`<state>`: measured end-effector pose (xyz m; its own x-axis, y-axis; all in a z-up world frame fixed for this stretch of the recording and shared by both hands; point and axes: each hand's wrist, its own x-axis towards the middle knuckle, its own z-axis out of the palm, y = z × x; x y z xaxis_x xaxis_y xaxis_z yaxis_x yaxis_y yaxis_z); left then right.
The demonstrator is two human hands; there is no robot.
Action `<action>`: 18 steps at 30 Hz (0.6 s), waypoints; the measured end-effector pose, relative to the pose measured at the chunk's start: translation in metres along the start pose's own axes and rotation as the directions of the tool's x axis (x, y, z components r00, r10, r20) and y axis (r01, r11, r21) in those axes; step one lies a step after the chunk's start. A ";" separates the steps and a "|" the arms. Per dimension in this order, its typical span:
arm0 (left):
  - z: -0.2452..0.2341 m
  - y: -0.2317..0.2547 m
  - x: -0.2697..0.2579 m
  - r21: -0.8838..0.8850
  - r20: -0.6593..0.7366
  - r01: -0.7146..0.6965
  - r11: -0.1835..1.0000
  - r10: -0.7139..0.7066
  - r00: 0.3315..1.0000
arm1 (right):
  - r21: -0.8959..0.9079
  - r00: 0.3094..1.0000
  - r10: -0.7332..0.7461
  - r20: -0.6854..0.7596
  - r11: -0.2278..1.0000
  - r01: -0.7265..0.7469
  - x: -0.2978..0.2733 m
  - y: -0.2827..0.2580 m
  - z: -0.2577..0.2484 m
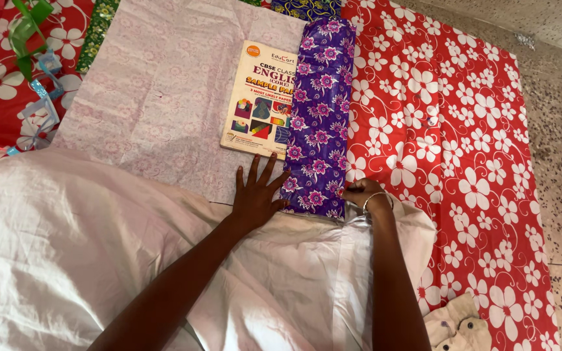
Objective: The person wraps a book using a purple floral wrapping paper. They unfold the paper, place the book on it, fold the sides over the book, and smooth the paper to complete the wrapping.
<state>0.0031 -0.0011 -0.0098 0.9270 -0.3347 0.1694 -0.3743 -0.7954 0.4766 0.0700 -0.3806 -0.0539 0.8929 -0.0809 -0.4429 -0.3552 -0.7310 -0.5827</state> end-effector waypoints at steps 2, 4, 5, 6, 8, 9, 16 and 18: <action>0.001 0.000 -0.001 -0.015 0.003 0.004 1.000 -0.004 1.000 | 0.057 0.999 0.004 0.049 0.998 -0.007 0.005 0.011 0.001; 0.001 0.000 -0.001 0.002 0.005 0.001 1.000 -0.001 1.000 | 0.073 0.997 0.023 0.073 0.997 -0.029 0.011 0.017 0.003; 0.001 0.000 0.000 0.011 0.005 -0.002 1.000 0.002 1.000 | 0.041 0.997 0.024 0.075 0.999 -0.028 0.012 0.018 0.003; 0.001 0.000 0.000 0.009 0.001 -0.003 1.000 0.003 1.000 | 0.010 0.997 0.026 0.077 1.000 -0.027 0.013 0.019 0.003; 0.001 0.000 -0.001 0.004 -0.008 -0.004 1.000 0.004 1.000 | -0.035 0.997 0.011 0.079 0.999 -0.008 0.012 0.018 0.003; 0.001 0.000 -0.001 0.001 -0.007 -0.004 1.000 0.004 1.000 | -0.048 0.997 -0.007 0.079 0.999 0.011 0.010 0.016 0.002; -0.001 0.000 0.000 -0.012 -0.007 0.001 1.000 -0.001 1.000 | 0.167 0.997 0.028 0.078 0.985 -0.040 -0.023 -0.012 -0.008; -0.001 0.001 -0.001 -0.015 0.005 0.011 1.000 -0.010 1.000 | 0.236 0.999 0.036 0.020 0.971 -0.040 -0.029 -0.021 -0.008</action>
<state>0.0018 -0.0010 -0.0086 0.9307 -0.3288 0.1603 -0.3641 -0.7913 0.4912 0.0538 -0.3685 -0.0235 0.8736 -0.0936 -0.4775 -0.4459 -0.5469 -0.7085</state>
